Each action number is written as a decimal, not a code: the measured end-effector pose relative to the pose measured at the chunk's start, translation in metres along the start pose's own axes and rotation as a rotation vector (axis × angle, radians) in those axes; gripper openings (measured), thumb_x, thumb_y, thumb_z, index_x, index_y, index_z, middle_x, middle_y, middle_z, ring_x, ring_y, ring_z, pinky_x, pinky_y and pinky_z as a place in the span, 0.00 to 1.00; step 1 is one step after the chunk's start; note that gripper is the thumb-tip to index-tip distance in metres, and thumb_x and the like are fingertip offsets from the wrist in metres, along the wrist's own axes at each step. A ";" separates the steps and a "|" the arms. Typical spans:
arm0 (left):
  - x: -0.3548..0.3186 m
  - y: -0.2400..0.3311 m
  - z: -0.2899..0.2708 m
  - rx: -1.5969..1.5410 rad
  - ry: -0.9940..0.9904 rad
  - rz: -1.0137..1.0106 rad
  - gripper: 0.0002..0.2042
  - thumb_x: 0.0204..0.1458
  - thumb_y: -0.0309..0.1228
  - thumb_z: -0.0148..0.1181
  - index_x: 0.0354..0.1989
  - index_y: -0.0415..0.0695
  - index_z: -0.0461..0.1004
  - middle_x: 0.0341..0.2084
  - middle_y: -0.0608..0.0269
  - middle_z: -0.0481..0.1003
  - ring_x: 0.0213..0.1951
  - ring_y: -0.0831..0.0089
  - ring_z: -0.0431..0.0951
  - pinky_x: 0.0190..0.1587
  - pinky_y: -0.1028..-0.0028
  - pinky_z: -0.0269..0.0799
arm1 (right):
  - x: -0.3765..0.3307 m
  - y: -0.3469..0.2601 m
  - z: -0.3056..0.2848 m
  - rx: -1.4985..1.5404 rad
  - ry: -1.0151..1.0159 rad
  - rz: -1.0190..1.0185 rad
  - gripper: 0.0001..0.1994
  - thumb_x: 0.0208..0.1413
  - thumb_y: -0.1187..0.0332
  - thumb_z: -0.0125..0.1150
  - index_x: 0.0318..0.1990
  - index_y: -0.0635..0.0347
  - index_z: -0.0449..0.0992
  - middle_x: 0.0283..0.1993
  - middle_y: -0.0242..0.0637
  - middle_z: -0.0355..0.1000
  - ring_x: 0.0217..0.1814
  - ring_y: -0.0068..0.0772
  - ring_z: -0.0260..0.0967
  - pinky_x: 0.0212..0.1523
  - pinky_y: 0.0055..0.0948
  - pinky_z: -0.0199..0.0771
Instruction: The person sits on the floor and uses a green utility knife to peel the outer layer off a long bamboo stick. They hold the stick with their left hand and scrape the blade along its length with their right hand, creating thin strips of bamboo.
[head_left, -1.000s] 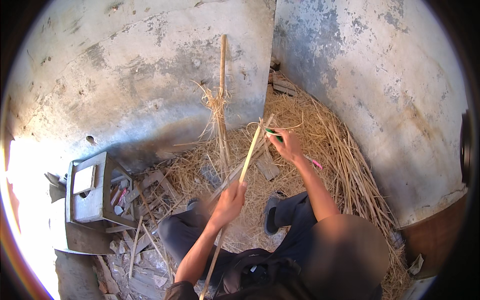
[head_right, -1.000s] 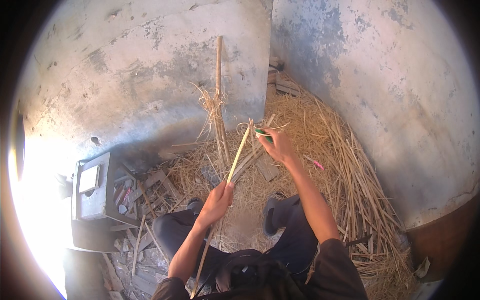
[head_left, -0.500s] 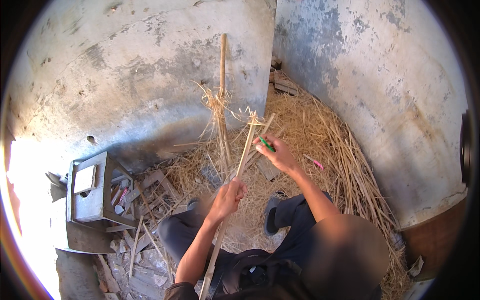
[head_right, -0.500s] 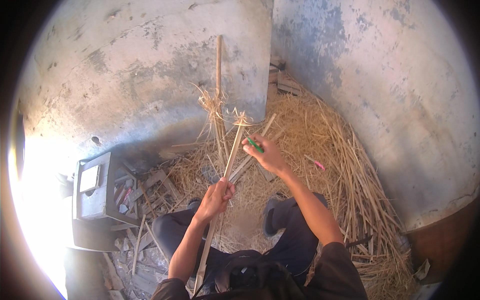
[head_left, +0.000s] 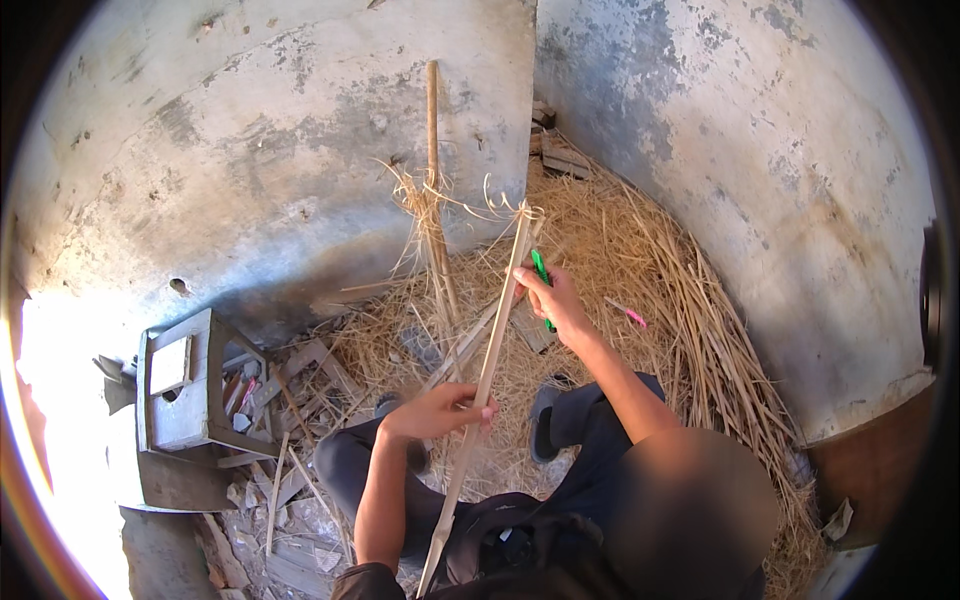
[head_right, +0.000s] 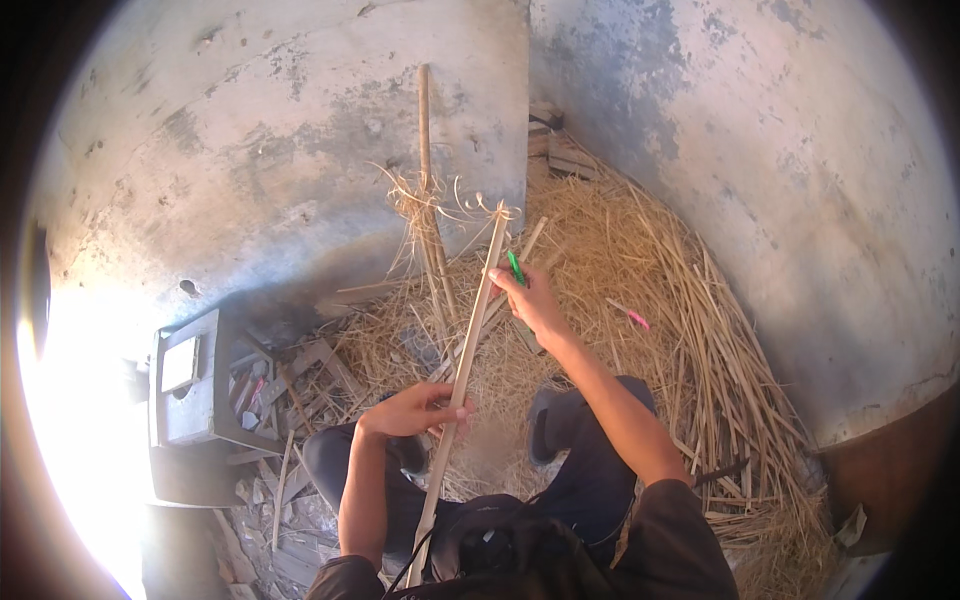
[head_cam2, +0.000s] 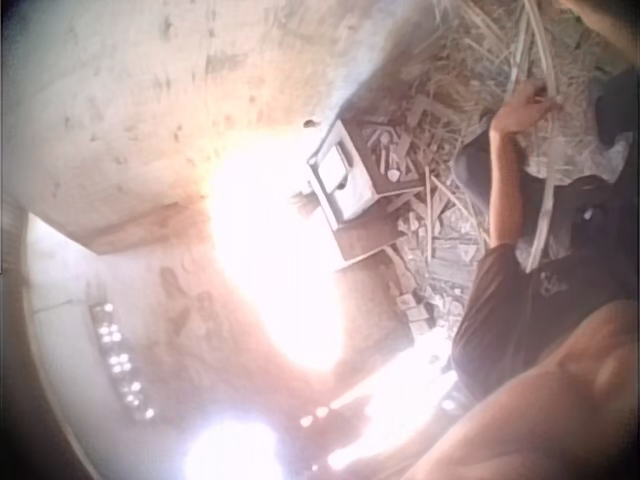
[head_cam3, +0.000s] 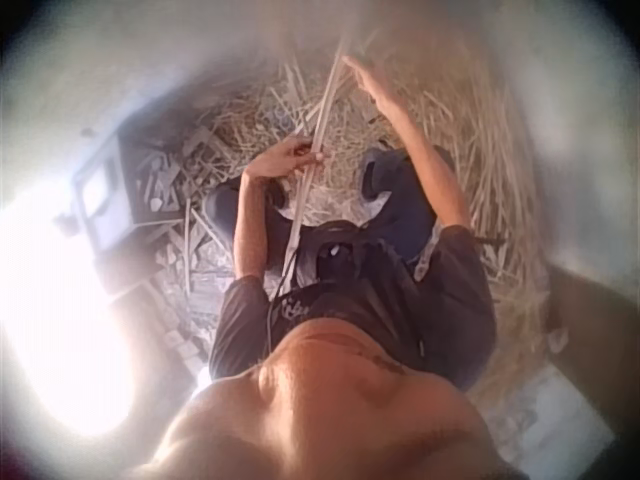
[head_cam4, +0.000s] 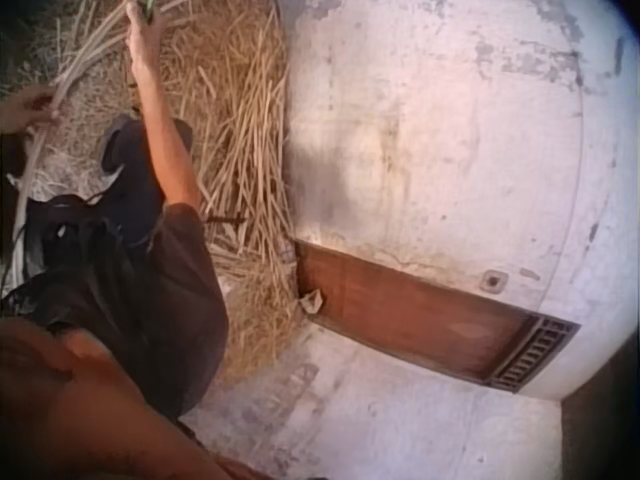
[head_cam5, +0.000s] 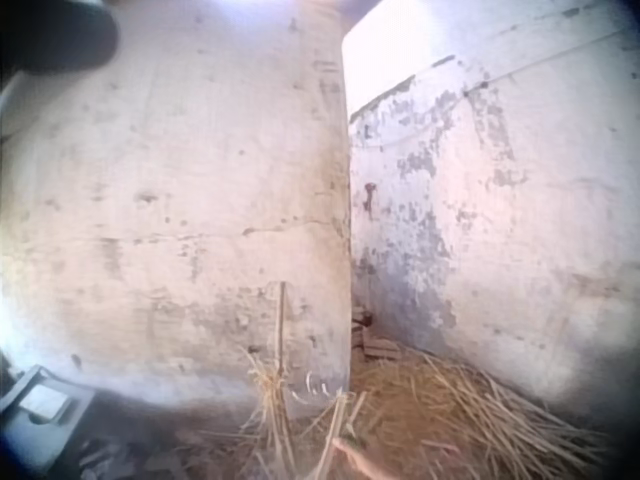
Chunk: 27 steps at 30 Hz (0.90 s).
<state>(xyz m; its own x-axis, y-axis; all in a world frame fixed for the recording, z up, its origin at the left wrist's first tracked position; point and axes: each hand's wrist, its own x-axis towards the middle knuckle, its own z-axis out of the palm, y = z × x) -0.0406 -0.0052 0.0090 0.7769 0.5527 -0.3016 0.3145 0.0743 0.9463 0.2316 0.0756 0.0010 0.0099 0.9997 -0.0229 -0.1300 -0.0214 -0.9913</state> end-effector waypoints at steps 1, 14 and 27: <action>0.002 -0.005 0.000 -0.031 0.028 0.012 0.17 0.72 0.39 0.57 0.59 0.39 0.76 0.36 0.65 0.81 0.40 0.78 0.82 0.43 0.73 0.80 | -0.001 -0.004 0.000 -0.004 0.011 -0.017 0.15 0.70 0.60 0.63 0.53 0.62 0.81 0.31 0.31 0.77 0.17 0.10 0.55 0.18 0.20 0.52; 0.017 0.002 0.014 -0.532 0.490 0.213 0.18 0.78 0.41 0.40 0.53 0.39 0.71 0.24 0.74 0.61 0.21 0.82 0.64 0.26 0.80 0.66 | -0.020 -0.015 0.011 -0.728 -0.312 -0.505 0.17 0.70 0.52 0.53 0.51 0.56 0.77 0.29 0.37 0.75 0.30 0.37 0.75 0.37 0.38 0.74; 0.019 -0.014 0.008 -0.831 0.406 0.223 0.18 0.77 0.46 0.37 0.36 0.49 0.62 0.18 0.74 0.57 0.17 0.81 0.56 0.20 0.78 0.52 | -0.028 0.004 0.030 -0.906 -0.341 -0.659 0.19 0.67 0.54 0.60 0.49 0.63 0.81 0.42 0.47 0.83 0.38 0.50 0.83 0.38 0.42 0.82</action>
<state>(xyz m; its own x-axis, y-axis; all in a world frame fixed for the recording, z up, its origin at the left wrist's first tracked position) -0.0259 -0.0027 -0.0110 0.4740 0.8601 -0.1886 -0.4279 0.4122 0.8044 0.2011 0.0483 0.0015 -0.4726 0.7694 0.4298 0.5565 0.6387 -0.5314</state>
